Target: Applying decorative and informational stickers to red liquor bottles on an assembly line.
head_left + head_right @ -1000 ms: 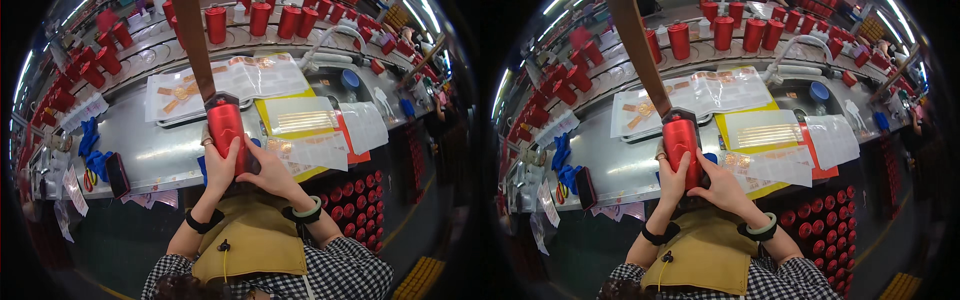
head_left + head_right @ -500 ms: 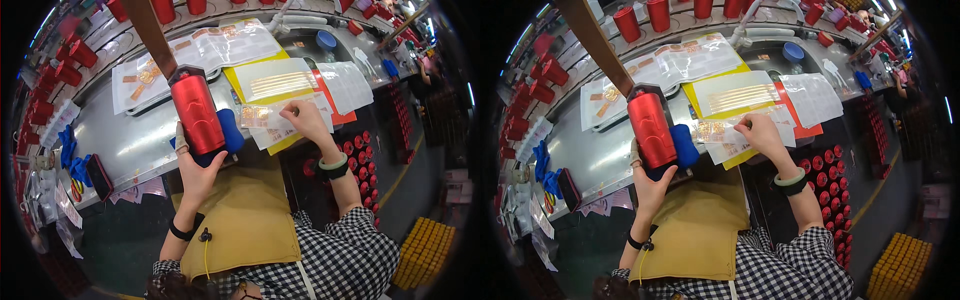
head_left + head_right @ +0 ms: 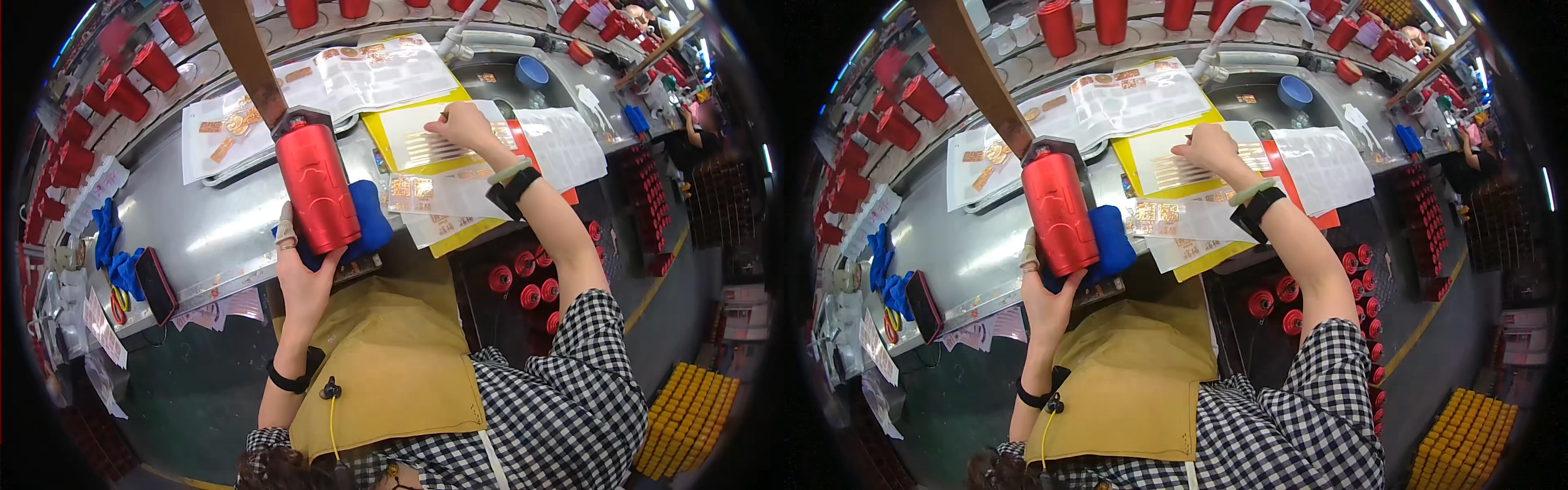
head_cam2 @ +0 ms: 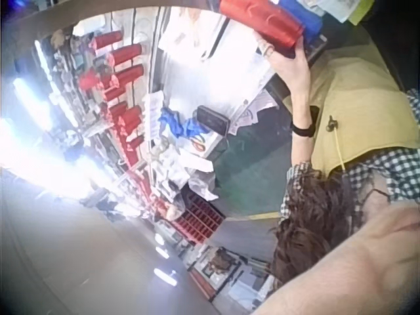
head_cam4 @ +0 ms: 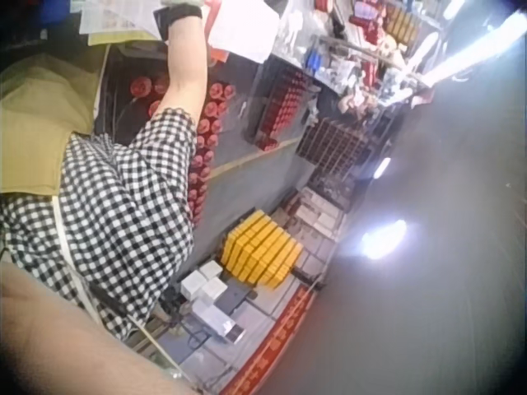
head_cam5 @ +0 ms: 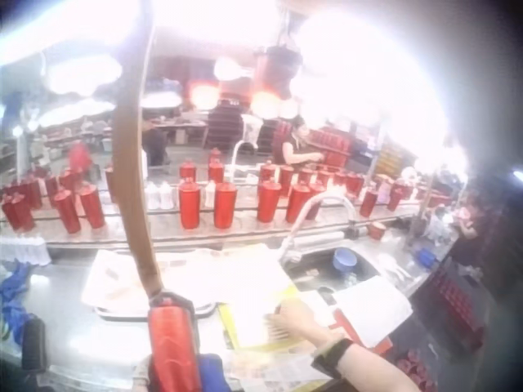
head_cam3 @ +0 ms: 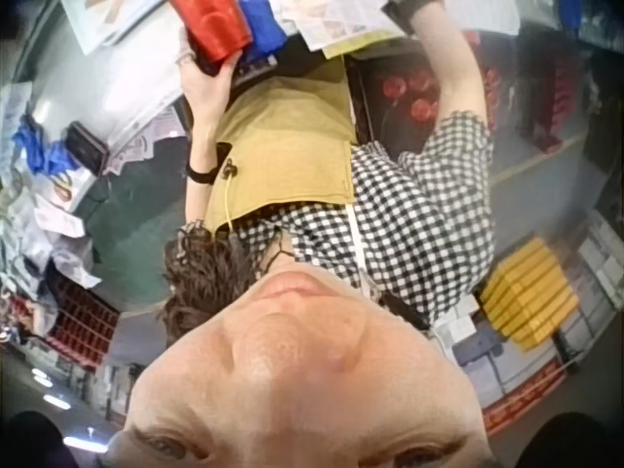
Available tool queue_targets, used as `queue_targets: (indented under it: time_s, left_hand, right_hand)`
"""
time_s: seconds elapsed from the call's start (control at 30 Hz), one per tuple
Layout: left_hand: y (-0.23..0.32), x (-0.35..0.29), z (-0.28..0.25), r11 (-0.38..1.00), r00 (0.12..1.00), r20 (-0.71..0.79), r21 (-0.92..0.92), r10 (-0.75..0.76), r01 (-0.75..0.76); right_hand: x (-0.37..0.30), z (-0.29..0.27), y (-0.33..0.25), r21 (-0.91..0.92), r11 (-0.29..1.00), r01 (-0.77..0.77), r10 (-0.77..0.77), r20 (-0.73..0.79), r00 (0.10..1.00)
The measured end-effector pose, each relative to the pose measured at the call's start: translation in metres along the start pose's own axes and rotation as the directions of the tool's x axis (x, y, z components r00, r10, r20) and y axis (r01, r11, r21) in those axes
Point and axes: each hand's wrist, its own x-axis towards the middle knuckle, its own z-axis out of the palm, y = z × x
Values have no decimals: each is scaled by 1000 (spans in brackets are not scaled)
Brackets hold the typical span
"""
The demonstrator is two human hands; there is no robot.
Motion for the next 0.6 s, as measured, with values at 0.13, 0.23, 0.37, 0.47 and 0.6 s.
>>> queue_targets:
  time_s: [0.13,0.23,0.37,0.47,0.6]
  left_hand:
    - [-11,-2,-1,1000,1000,-3,10,-5,5]
    - [-12,-1,1,998,999,-5,-59,-31,31]
    - [-13,-1,-1,992,998,-18,-112,-62,59]
    - [-2,0,-1,997,999,-32,-71,-17,15]
    - [20,-1,-2,1000,990,-139,20,13,-10]
  right_hand:
    - [17,7,2,-85,996,18,-17,15,1000]
    - [24,10,16,-53,996,71,-71,-2,997]
    - [16,6,20,-166,973,163,-175,-61,983]
    - [-4,-5,29,-298,908,294,-336,-99,937]
    - [-61,-27,-9,-60,912,407,-410,-198,890]
